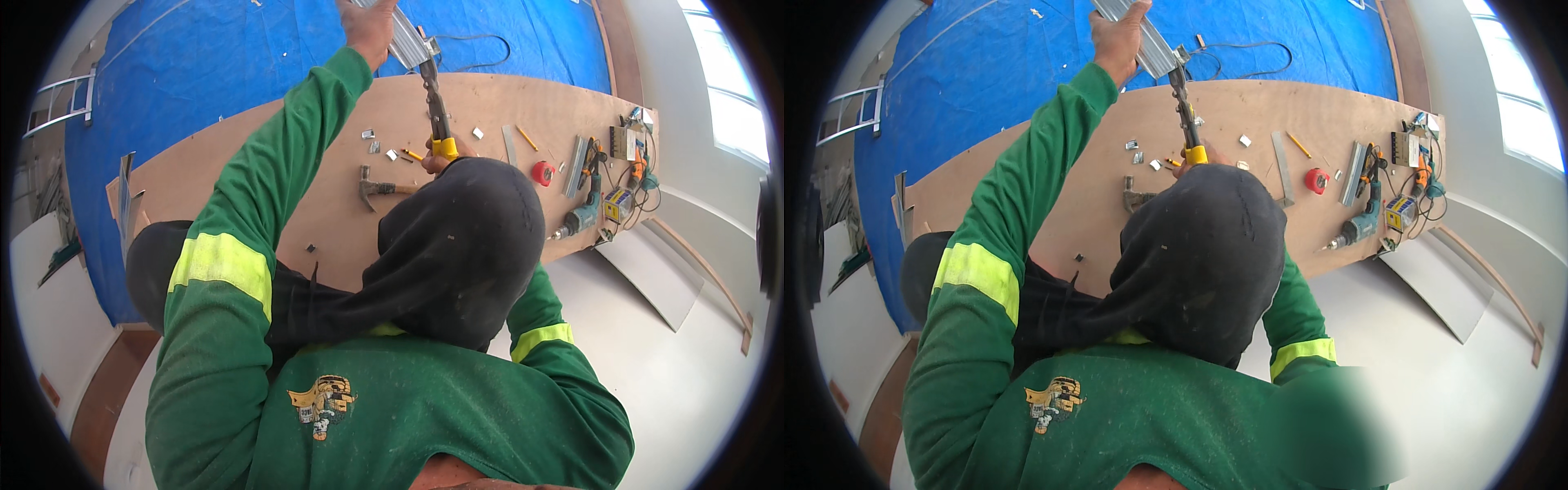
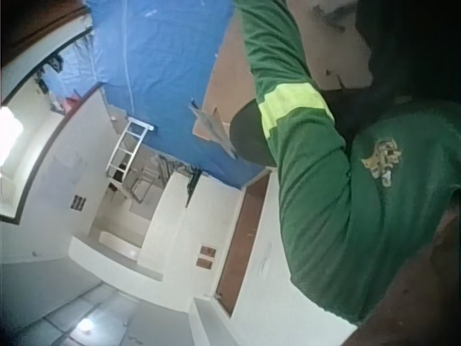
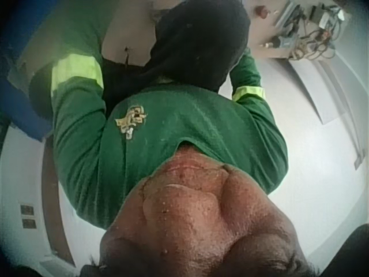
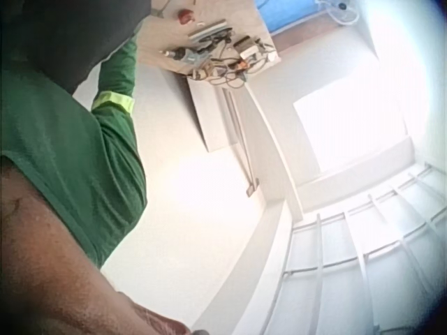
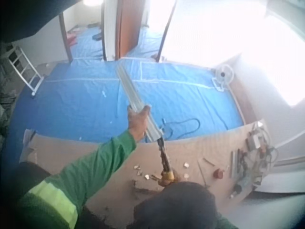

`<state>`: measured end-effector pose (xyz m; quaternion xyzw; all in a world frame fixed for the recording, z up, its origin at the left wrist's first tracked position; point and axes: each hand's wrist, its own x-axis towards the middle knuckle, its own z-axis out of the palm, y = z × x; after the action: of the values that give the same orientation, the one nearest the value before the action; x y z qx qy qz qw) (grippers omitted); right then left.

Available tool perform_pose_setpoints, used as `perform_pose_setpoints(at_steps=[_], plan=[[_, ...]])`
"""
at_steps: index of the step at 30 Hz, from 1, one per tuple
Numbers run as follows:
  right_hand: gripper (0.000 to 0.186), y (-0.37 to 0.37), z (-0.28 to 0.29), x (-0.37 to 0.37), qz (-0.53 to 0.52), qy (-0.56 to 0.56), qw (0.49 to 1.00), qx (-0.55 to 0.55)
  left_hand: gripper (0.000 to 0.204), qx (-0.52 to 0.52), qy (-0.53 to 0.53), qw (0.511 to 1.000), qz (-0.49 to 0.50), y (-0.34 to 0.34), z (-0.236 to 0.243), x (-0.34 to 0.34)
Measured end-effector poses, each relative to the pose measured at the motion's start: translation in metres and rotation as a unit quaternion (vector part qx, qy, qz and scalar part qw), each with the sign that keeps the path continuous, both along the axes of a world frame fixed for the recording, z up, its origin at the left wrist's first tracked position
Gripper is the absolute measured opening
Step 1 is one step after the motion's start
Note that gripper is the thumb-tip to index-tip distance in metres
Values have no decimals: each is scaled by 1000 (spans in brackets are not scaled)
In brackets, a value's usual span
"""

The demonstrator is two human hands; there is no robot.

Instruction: The person sits on the floor and uses tin snips to cut a metal profile, then marks it with a pencil. They lift the profile to the ceiling, align it with existing tracks, and secure it using a hammer and nails. The person repeats cutting and installing steps for additional profile sections.

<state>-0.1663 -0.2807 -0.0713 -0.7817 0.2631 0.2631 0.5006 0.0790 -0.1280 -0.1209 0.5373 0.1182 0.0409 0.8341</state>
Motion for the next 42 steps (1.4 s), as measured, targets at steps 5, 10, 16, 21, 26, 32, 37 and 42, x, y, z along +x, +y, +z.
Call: perform_pose_setpoints(at_steps=[5,10,16,21,26,32,37,42], plan=[[51,-1,6,-2,-9,-13,998,59,64,36,-13,999,26,4,-8,4],[53,-2,0,0,-15,-23,997,70,70,78,0,996,44,4,-2,4],[51,-9,-7,-3,-12,-39,996,81,72,47,39,998,-5,12,30,-7],[49,-5,-8,-2,-13,-46,995,90,70,112,56,991,48,4,14,-6],[43,-2,-9,-3,-17,-22,1000,4,85,26,12,999,-21,4,10,-6],[32,-2,-9,-1,26,-32,997,-66,80,4,-20,1000,-7,2,-1,-3],[31,-2,14,-3,4,19,996,-86,76,20,10,998,-50,8,18,-6],[29,-13,4,-1,-129,-74,987,60,72,141,-72,987,-15,11,30,-9]])
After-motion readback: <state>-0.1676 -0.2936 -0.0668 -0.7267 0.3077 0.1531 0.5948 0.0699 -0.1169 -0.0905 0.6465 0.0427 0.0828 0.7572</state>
